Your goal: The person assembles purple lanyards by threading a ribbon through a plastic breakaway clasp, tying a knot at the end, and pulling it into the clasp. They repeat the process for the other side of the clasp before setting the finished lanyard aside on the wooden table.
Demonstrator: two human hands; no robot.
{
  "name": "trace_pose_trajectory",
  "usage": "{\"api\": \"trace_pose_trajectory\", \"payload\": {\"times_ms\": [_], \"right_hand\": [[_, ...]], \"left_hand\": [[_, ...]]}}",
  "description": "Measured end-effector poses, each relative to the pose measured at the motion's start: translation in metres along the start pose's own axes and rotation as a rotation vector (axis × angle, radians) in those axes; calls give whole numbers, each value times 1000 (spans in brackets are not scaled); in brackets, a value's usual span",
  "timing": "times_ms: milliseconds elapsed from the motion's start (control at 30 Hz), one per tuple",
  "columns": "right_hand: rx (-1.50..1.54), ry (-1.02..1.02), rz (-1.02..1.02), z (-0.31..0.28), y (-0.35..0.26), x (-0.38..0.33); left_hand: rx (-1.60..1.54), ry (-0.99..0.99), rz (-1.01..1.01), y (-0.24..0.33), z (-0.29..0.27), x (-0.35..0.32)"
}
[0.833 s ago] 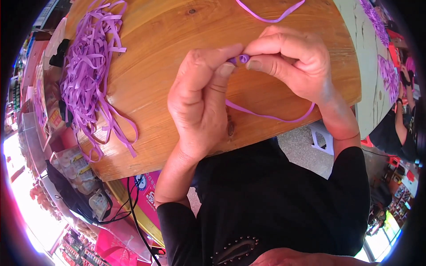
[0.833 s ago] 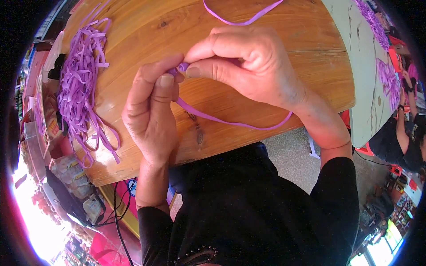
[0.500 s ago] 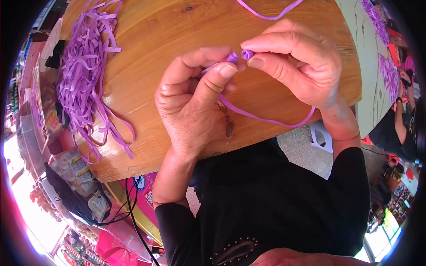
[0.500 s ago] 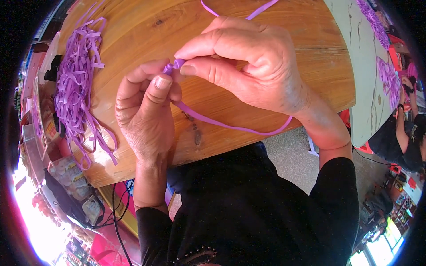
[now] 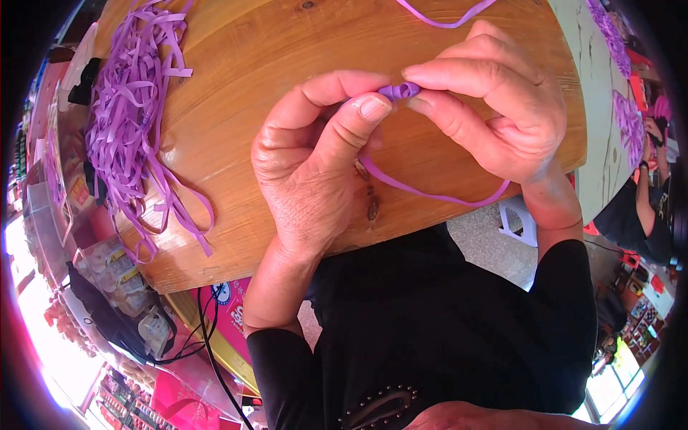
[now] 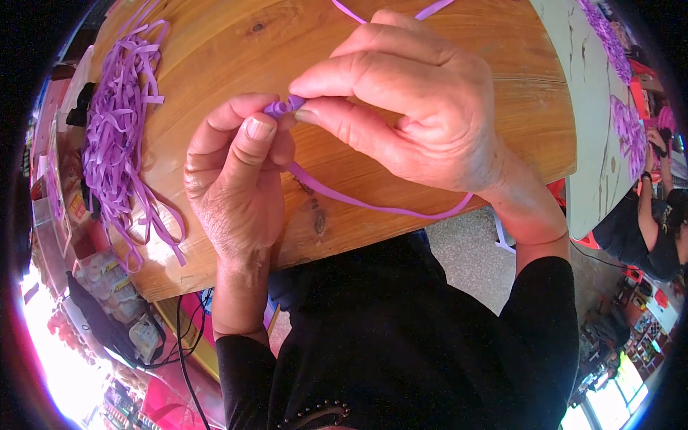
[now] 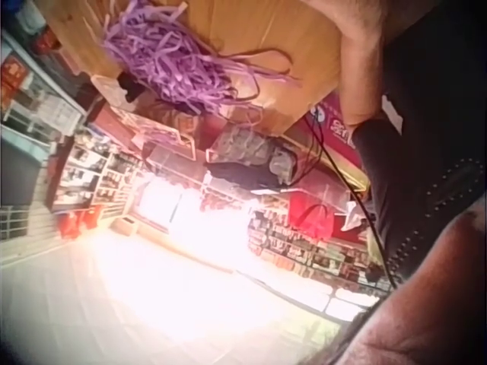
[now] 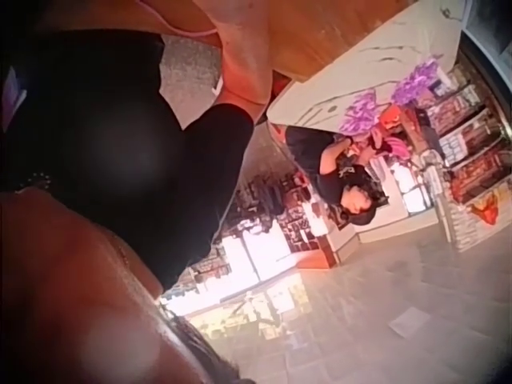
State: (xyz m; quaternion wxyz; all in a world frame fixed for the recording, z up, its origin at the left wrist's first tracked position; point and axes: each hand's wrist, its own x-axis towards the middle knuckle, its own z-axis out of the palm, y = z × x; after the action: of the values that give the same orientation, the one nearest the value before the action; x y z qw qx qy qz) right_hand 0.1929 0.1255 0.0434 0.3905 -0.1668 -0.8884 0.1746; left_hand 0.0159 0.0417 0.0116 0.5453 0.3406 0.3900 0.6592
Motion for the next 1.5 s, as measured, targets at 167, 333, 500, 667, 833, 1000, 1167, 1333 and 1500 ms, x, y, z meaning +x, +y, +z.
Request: {"api": "trace_pose_trajectory", "payload": {"times_ms": [167,333,500,667,833,1000,1167,1333,1500], "right_hand": [[-21,-22,1,-1,-4,1],[-6,-34,-8,-2,-4,1],[14,-44,14,-4,-6,0],[-57,-18,-32,-2,-8,-1],[-83,0,-71,1,-9,-1],[-43,-6,-54,3,-10,-2],[52,-29,34,4,-13,-3],[341,-74,336,6,-17,-5],[469,-107,528,5,-20,-8]], "left_hand": [[90,25,90,-1,3,0],[169,-8,164,-2,2,1],[163,-77,190,-4,2,0],[195,-100,225,-5,0,1],[228,-106,227,-4,0,-2],[167,-87,192,-4,2,-6],[248,-119,277,-8,0,-4],[387,-129,368,-11,-1,-7],[477,-88,503,-15,-2,1]]}}
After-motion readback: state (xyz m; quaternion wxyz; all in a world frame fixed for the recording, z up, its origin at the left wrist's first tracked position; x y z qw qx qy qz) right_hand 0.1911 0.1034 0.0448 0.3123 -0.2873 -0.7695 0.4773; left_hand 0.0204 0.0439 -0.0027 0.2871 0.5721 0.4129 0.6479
